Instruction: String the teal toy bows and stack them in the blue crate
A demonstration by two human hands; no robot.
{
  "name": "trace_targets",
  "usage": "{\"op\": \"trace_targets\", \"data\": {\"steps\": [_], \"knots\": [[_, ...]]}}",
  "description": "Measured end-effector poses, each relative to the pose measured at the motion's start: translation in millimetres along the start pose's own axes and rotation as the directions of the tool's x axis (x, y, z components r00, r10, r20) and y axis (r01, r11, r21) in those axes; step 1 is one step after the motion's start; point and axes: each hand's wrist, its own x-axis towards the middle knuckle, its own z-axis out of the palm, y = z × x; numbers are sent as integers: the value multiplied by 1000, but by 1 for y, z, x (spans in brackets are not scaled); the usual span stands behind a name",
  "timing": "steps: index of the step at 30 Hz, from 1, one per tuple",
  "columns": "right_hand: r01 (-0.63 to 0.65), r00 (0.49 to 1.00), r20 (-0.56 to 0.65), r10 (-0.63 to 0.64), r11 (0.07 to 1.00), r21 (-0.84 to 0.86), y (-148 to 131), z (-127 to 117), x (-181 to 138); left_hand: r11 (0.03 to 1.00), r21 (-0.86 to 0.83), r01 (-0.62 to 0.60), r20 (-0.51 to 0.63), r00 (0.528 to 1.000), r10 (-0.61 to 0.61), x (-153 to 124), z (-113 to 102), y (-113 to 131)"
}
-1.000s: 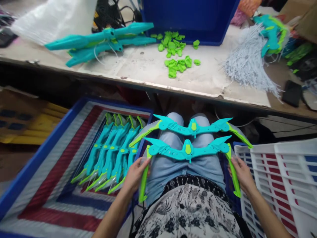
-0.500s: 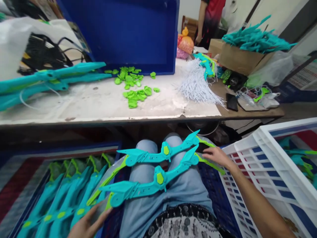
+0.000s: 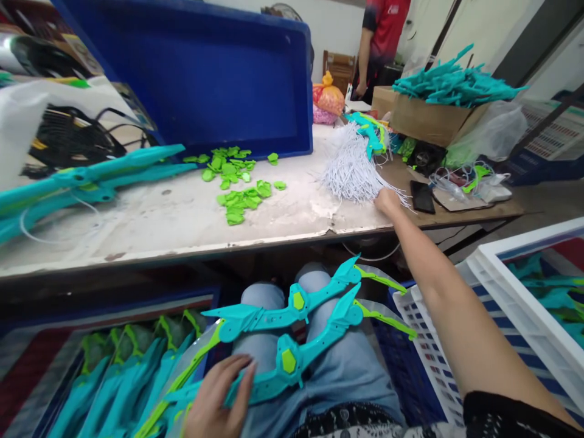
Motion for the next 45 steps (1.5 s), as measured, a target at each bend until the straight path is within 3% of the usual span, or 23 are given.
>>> {"op": "trace_targets", "data": {"steps": [2, 5, 8, 10, 11, 13, 14, 15, 18, 20, 22, 24, 26, 27, 30, 34, 38, 45], "knots": [[-7, 1000, 4, 7, 1000, 13, 6, -6, -3, 983, -82, -166, 33, 985, 169, 17, 24, 31], [11, 1000, 7, -12, 998, 65, 24, -14, -24, 936, -191, -295, 163, 931, 327, 30, 58, 64], [50, 996, 62, -60, 987, 154, 52, -19, -69, 889, -280, -363, 335, 831, 444, 32, 82, 84], [53, 968, 214, -130, 942, 330, 76, -19, -112, 872, -327, -364, 438, 759, 481, 32, 91, 93], [16, 913, 348, -211, 873, 487, 88, -20, -135, 873, -342, -348, 483, 732, 481, 31, 94, 96], [-167, 739, 558, -378, 699, 696, 113, -20, -181, 891, -356, -283, 568, 691, 446, 29, 99, 102], [-271, 686, 597, -416, 616, 740, 124, -21, -202, 902, -362, -235, 612, 670, 420, 28, 102, 105], [-348, 681, 610, -406, 553, 757, 135, -21, -222, 911, -371, -180, 657, 642, 395, 26, 106, 108], [-396, 838, 520, -167, 470, 789, 165, -16, -272, 906, -422, 20, 770, 535, 347, 16, 127, 118], [-340, 917, 398, 10, 541, 770, 181, -7, -299, 877, -442, 189, 821, 479, 311, 8, 148, 128], [-281, 956, 267, 121, 638, 717, 194, 7, -323, 814, -402, 420, 882, 416, 221, 1, 171, 140], [-231, 973, 146, 179, 711, 664, 201, 21, -342, 676, -295, 675, 945, 310, 102, -3, 193, 152], [-172, 979, 22, 201, 771, 614, 204, 34, -354, 527, -190, 828, 977, 210, 22, -3, 209, 163], [-134, 980, -41, 195, 798, 588, 205, 39, -357, 481, -160, 862, 983, 182, 0, -3, 216, 168], [2, 974, -196, 112, 863, 506, 205, 49, -358, 446, -132, 885, 987, 159, -24, 0, 229, 176], [164, 955, -295, -32, 886, 433, 206, 57, -355, 409, -123, 904, 988, 149, -31, 1, 236, 178], [233, 945, -311, -106, 884, 406, 206, 65, -356, 388, -136, 911, 989, 150, -6, -1, 239, 179], [219, 957, -268, -111, 882, 417, 212, 79, -357, 436, -149, 888, 989, 140, 54, -1, 250, 191]]}}
